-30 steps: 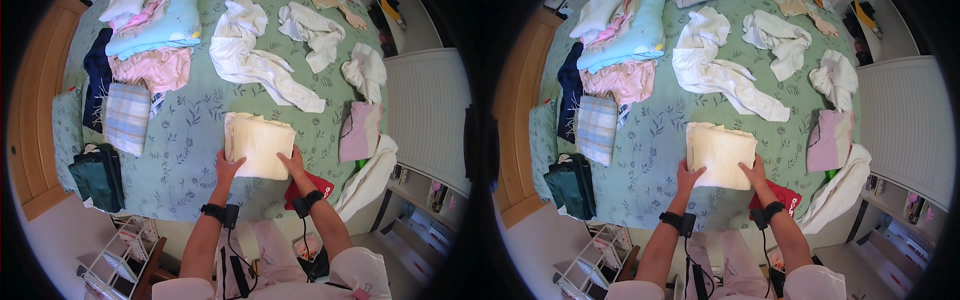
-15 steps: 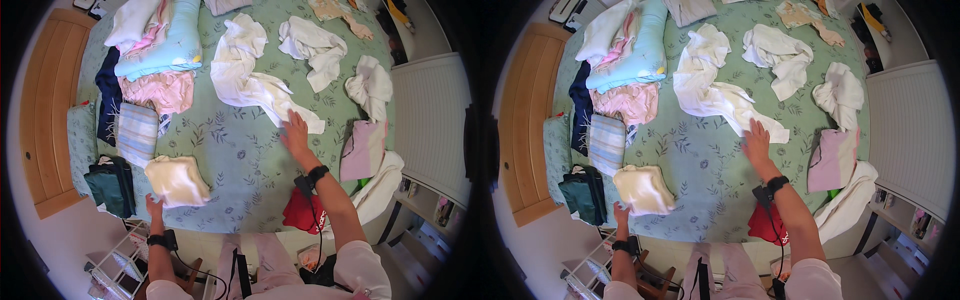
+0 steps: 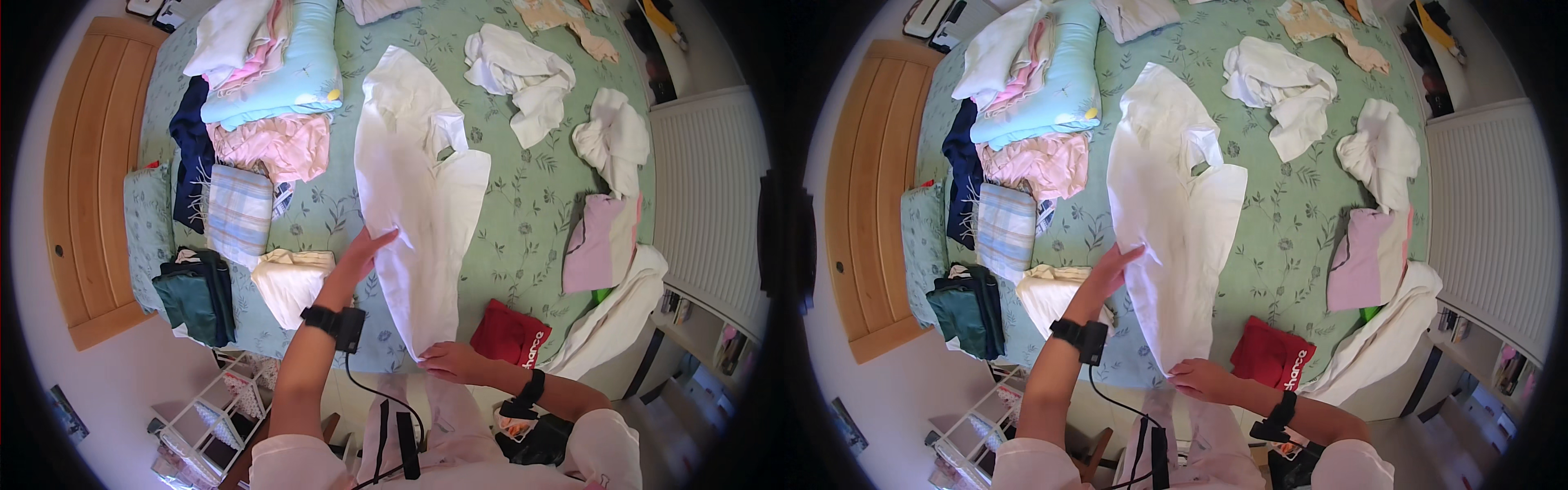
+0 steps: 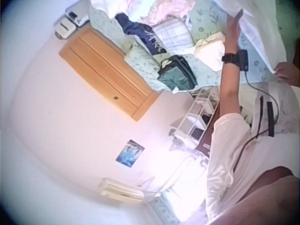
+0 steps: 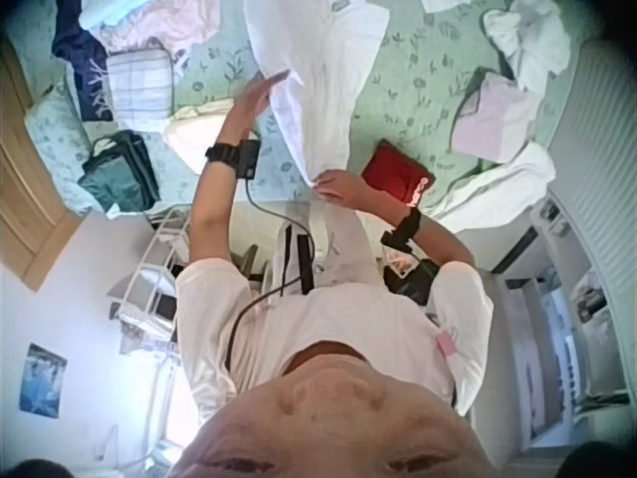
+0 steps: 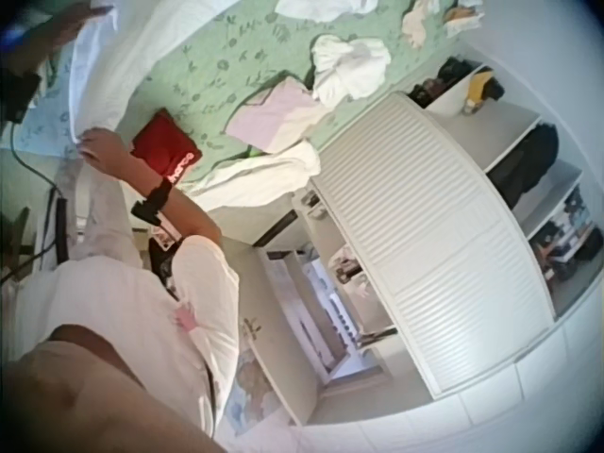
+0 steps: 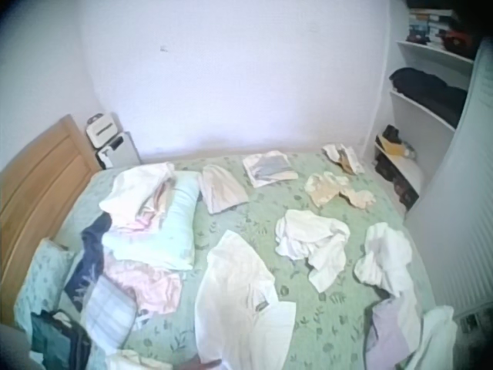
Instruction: The person folds multiple garments on a bed, including a dark green item, a striped towel, a white t-shirt, a cream long-sleeve shirt, a white towel, a white patterned shirt, a pink and white item, and a white robe. Each item is unfolded, aligned, and folded into neat rectangles and stacked on the bed.
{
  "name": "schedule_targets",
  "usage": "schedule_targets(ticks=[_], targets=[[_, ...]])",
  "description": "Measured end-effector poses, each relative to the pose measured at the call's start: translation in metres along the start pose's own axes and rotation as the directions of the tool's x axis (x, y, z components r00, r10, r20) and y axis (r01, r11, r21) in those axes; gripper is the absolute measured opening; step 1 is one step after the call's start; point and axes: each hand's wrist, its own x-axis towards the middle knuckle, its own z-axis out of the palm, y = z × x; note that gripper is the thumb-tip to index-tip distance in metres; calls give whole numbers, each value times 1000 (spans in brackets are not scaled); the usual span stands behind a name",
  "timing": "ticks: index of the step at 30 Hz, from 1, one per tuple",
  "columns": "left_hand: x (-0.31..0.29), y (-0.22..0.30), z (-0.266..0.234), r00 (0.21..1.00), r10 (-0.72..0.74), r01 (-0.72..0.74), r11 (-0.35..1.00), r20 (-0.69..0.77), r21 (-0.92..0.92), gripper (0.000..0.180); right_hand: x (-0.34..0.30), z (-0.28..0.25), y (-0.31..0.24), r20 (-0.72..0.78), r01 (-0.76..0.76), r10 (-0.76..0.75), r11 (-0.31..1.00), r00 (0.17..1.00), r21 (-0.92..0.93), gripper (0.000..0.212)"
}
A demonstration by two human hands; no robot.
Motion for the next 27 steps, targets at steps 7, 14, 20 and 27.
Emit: schedule_targets(ticks=[7,14,20,27], targets=[[-13,-33,-55,835,13,277,854,-550,441,47,-19,-13,-8,-186,-219,216,976,958,9,21],[-109,26,73,889,204,-440,138,409,887,76,3,-45,-45,-257,-128,108,990,960,-62,21],[-117,80,148,698,-301,-688,-26,650,726,24,3,-87,-108,-344,-230,150,951,927,-206,26],[-164,155,215,608,243,-736,-182,756,652,11,23,-127,-176,-703,-376,-56,813,709,-444,28]])
